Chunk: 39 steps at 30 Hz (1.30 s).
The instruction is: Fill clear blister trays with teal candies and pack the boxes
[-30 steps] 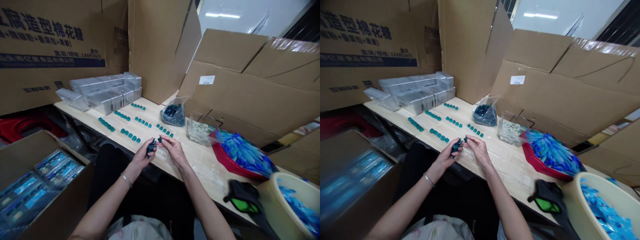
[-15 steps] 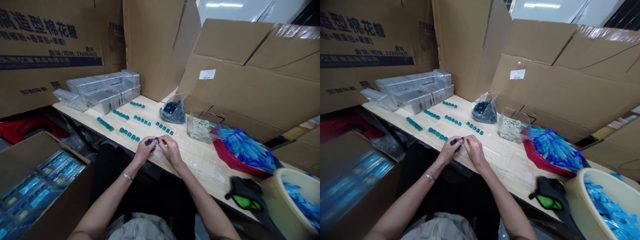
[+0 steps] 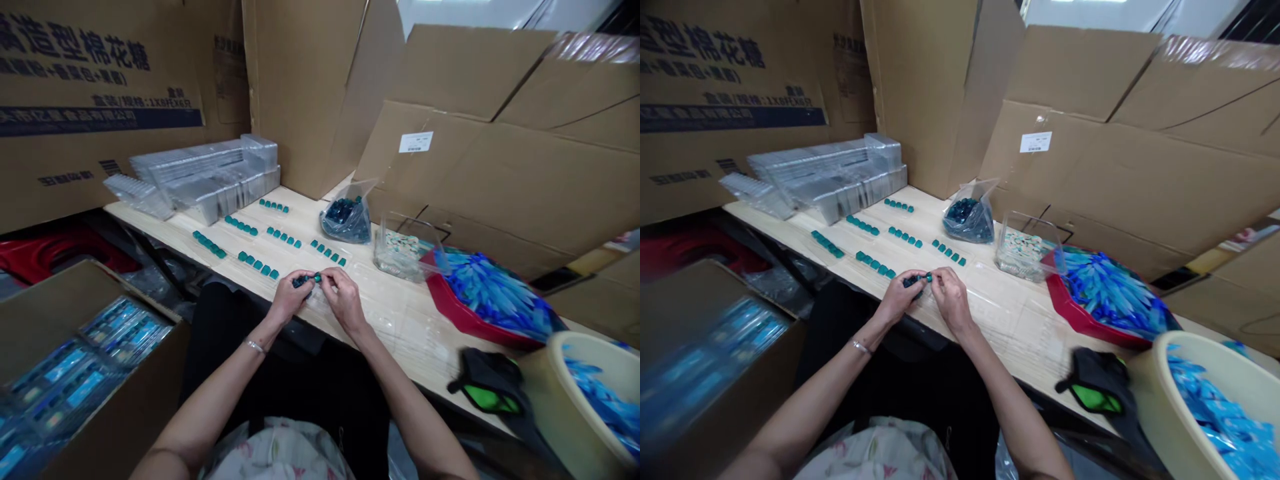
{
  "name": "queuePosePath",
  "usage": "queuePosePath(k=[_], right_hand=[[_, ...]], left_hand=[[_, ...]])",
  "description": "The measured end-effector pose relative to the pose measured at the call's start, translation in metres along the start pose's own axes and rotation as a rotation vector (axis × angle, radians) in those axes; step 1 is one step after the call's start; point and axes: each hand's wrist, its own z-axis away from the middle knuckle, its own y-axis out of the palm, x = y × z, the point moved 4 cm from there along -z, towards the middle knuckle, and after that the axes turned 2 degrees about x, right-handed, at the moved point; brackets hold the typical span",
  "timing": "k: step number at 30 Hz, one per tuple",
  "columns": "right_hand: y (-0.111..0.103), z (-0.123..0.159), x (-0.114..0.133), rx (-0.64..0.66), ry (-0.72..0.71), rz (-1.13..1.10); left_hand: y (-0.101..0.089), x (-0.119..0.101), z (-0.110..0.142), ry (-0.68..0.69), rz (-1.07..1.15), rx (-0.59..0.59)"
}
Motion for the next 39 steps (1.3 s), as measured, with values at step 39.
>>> queuePosePath(k=[39], right_hand=[[0.066,-0.037,-0.012,0.379,-0.247,0.066]], left_hand=[[-0.072,0.02,0.049,-0.449,0.593,-0.051]])
